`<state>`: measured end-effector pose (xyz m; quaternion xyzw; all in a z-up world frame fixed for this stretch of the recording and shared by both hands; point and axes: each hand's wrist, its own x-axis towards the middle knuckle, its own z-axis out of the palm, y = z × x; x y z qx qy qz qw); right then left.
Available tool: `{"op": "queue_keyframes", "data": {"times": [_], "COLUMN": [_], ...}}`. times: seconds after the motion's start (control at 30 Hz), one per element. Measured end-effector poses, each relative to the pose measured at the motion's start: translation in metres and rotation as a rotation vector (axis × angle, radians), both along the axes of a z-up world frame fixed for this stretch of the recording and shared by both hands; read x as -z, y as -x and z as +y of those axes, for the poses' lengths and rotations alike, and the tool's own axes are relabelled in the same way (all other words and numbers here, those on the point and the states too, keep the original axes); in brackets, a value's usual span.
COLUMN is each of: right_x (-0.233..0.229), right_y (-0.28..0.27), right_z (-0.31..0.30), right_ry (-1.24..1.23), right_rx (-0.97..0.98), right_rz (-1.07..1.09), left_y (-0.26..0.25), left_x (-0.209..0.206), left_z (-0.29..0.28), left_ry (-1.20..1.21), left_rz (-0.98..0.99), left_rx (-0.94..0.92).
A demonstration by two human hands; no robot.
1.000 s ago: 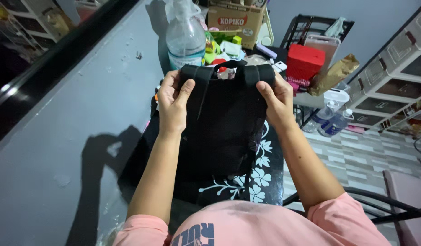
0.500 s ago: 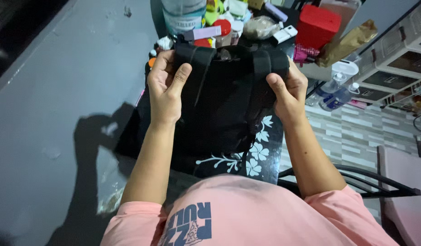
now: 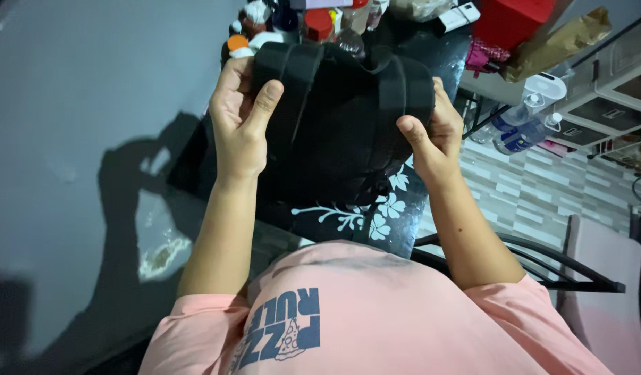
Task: The person opens a purple backpack on a table and packs items into it, placing a water bottle, a wallet, and a purple pouch inside, then zips the compartments and adjusts the bag and its straps on the table.
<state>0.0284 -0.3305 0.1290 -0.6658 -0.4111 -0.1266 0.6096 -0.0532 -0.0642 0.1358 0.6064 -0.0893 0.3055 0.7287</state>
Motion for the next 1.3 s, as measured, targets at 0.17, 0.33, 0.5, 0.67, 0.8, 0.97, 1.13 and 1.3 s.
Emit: {"op": "queue_keyframes", "data": {"times": [0.17,0.33,0.5,0.67,0.8,0.97,1.13,1.3], "right_x": [0.016,0.037,0.062,0.086,0.104,0.129,0.113,0.075], "right_y": [0.004,0.017,0.029,0.032,0.031,0.018,-0.036,-0.101], "right_z": [-0.015,-0.029,-0.027,-0.028,-0.032,-0.041,-0.061,-0.04], "right_ry": [0.074,0.153,0.126,0.151,0.229,0.261,0.109,0.176], "right_rx": [-0.027,-0.091,-0.166,-0.151,-0.111,-0.027,0.356,0.177], "right_rz": [0.006,0.103,0.283,0.239,0.146,0.005,-0.047,0.139], "left_y": [0.013,0.028,0.043,0.061,0.076,0.086,0.09,0.087], "left_x": [0.002,0.014,0.032,0.054,0.07,0.091,0.11,0.127], "left_z": [-0.006,-0.012,-0.016,-0.015,-0.013,-0.013,-0.014,-0.017], "left_ry": [0.009,-0.011,0.009,0.012,0.069,0.091,-0.042,0.001], "left_rz": [-0.001,0.055,0.084,0.184,0.23,0.29,0.387,0.381], "left_rx": [0.004,-0.009,-0.001,-0.003,0.046,0.066,0.001,0.016]}}
